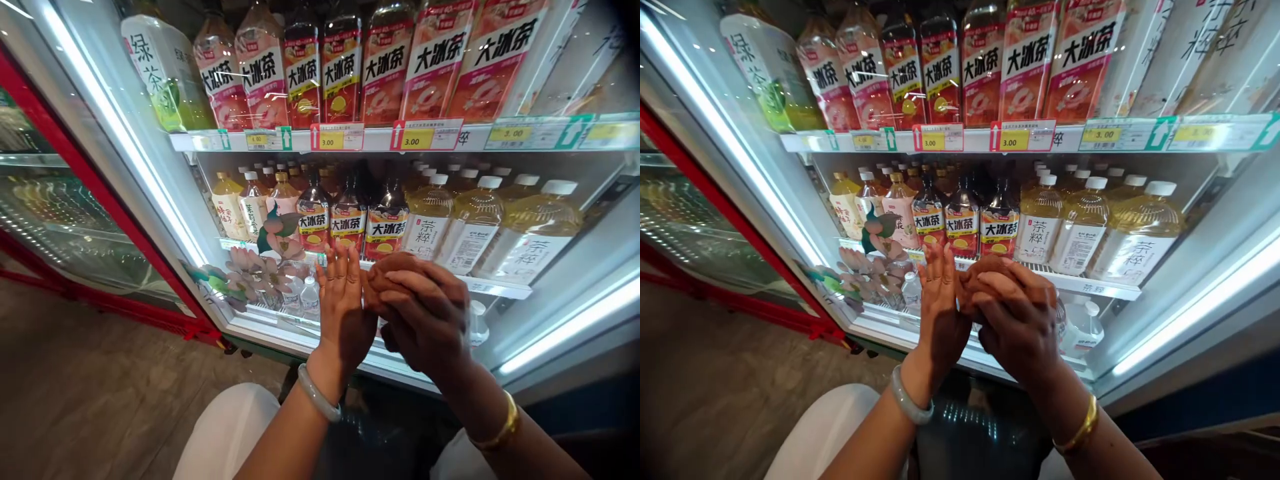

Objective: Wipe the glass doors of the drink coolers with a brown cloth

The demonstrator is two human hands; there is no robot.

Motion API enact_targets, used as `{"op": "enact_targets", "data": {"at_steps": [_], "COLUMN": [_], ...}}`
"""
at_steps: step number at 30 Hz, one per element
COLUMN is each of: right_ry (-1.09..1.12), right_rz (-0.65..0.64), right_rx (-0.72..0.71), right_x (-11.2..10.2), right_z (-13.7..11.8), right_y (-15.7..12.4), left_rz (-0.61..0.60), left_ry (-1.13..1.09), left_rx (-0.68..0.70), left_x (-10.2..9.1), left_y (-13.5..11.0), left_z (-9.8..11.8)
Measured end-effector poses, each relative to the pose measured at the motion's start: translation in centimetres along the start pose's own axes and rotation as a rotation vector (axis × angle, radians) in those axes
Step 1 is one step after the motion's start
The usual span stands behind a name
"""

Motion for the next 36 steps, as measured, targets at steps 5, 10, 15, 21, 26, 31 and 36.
{"op": "enact_targets", "data": {"at_steps": [5,10,15,21,26,31,36], "right_ry": [-0.049,-0.012,0.005,-0.012,0.044,-0.024,-0.043], "right_rz": [0.143,0.002,0.037,0.07,-0.039,0.082,0.159], "right_rx": [0.092,-0.003,0.025,0.044,-0.032,0.023,-0.031], "right_x": [-0.5,0.7,-0.1,1.4,2.0,0.5,2.0], "right_z": [1.0,-0.7,0.1,-0.7,-1.5,0.4,0.5], "right_y": [0.2,-0.1,0.1,0.4,0.1,0.7,2.5], "left_rz": [0.034,0.059,0.042,0.036,0.041,0.03,0.079], "left_ry": [-0.002,0.02,0.021,0.11,0.131,0.131,0.116], "left_rx": [0.034,0.035,0.011,0.011,-0.002,0.029,0.122], "left_x": [-0.3,0.1,-0.6,-1.2,-1.6,-2.3,-3.4], "left_y": [0.4,0.1,0.5,0.6,0.0,0.9,4.8], "left_z": [1.2,0.7,0.4,0.0,-0.9,-1.1,-1.7]}}
Point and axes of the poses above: each hand's wrist, its own y-axis towards the middle knuckle, its own x-axis out of the palm, z = x × y, the point moved 3 cm from there along y, towards the middle knuckle, and after that the axes turned 6 degrees about z, right-handed, at the moved point
